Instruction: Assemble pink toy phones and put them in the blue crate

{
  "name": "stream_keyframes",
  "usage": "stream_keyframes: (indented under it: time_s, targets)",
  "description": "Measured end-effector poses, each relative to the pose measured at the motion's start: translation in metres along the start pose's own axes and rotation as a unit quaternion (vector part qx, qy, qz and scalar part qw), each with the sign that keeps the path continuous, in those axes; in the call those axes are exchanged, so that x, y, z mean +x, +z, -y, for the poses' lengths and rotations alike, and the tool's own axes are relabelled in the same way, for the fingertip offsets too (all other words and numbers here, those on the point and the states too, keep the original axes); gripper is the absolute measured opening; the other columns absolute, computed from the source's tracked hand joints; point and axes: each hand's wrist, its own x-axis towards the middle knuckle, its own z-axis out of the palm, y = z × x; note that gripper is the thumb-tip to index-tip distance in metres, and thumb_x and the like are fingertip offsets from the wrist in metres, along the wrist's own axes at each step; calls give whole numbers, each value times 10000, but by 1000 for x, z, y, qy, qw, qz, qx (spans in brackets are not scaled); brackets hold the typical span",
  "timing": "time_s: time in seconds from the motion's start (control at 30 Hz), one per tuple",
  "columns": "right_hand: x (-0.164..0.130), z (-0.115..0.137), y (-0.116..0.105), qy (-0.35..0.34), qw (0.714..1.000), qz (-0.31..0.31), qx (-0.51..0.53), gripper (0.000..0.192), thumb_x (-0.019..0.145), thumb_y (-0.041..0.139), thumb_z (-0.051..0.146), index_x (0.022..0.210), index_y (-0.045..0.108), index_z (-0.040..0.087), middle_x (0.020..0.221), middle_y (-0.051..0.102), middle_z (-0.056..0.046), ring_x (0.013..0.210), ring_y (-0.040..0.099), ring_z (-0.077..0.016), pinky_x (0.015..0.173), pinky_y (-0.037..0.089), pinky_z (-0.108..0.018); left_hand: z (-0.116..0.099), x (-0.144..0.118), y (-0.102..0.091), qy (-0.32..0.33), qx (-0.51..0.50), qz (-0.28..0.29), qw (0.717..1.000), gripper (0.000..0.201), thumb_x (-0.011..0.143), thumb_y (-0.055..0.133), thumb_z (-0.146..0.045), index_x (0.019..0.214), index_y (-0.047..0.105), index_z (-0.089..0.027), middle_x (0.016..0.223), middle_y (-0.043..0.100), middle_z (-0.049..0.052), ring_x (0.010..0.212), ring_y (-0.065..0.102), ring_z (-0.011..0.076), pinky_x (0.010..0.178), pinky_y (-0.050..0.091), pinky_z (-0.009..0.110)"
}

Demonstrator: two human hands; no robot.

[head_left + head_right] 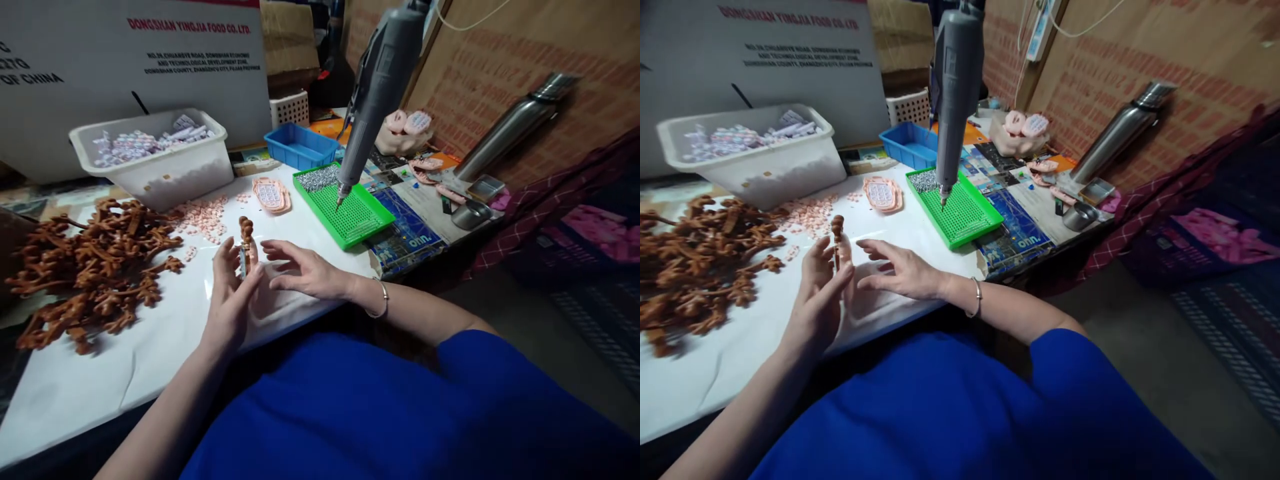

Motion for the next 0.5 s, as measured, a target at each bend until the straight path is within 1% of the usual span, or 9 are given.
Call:
stream_keyframes:
  time_s: [0.07, 0.13, 0.2, 0.23, 0.3, 0.33, 0.4, 0.43, 0.5]
  targets:
    - [12, -1, 8, 0, 999, 19, 50, 617, 751, 773, 306, 1270, 455, 207, 1373, 533, -113, 1276, 542, -181, 1043, 492, -311, -9, 9, 16, -25, -102, 15, 994, 586, 817, 640, -557, 1286, 418, -284, 1413, 475, 113, 1374, 454, 278, 1089, 446, 443]
    - [25, 2, 9, 11, 999, -1, 53, 584, 762, 762, 286, 1249, 446, 221, 1280, 584, -92, 1202, 584, -166, 1000, 516, -300, -18, 19, 30, -38, -166, 38, 985, 531, 839, 581, -618, 1214, 444, -267, 1351, 528, 121, 1322, 513, 281, 1062, 477, 444]
    - [37, 11, 5, 25, 999, -27, 13, 566, 763, 764, 284, 1230, 451, 223, 1189, 620, -77, 1123, 613, -165, 932, 540, -296, -24, 29, 37, -35, -191, 58, 979, 546, 853, 501, -692, 1184, 477, -258, 1377, 530, 136, 1348, 493, 286, 1087, 457, 457]
    - [44, 18, 1, 30, 998, -46, -20, 558, 769, 759, 294, 1229, 453, 214, 1162, 631, -77, 1086, 623, -167, 906, 545, -300, -25, 34, 38, -36, -190, 58, 979, 569, 860, 463, -717, 1198, 491, -261, 1439, 493, 136, 1396, 441, 285, 1123, 419, 464]
    - [59, 32, -9, 42, 984, -109, -131, 537, 800, 728, 327, 1244, 458, 192, 1153, 644, -86, 1031, 637, -174, 899, 538, -317, -24, 43, 32, -47, -165, 25, 985, 605, 858, 454, -730, 1267, 486, -286, 1570, 362, 106, 1489, 296, 271, 1199, 301, 475]
    - [68, 38, -14, 51, 966, -148, -208, 523, 823, 700, 342, 1259, 460, 183, 1166, 648, -93, 1028, 640, -185, 918, 529, -336, -22, 47, 28, -57, -146, -3, 988, 607, 855, 480, -716, 1301, 473, -304, 1607, 305, 82, 1514, 234, 258, 1222, 243, 475]
    - [89, 46, -24, 80, 907, -206, -359, 505, 863, 645, 359, 1293, 465, 166, 1217, 645, -118, 1092, 632, -238, 986, 494, -396, -15, 54, 17, -74, -120, -55, 988, 584, 851, 521, -668, 1315, 463, -320, 1623, 272, 62, 1525, 195, 244, 1232, 194, 477]
    - [100, 48, -29, 96, 882, -217, -407, 503, 875, 624, 357, 1305, 469, 149, 1247, 636, -141, 1141, 617, -276, 1020, 469, -433, -12, 57, 12, -79, -115, -70, 988, 555, 853, 521, -648, 1295, 474, -314, 1611, 294, 68, 1514, 220, 248, 1224, 210, 486]
    - [122, 48, -36, 133, 843, -201, -482, 542, 883, 600, 357, 1345, 460, 111, 1293, 620, -177, 1190, 599, -322, 1038, 453, -460, -7, 61, 5, -81, -116, -84, 986, 492, 862, 492, -629, 1219, 510, -292, 1565, 355, 91, 1475, 295, 266, 1188, 282, 505]
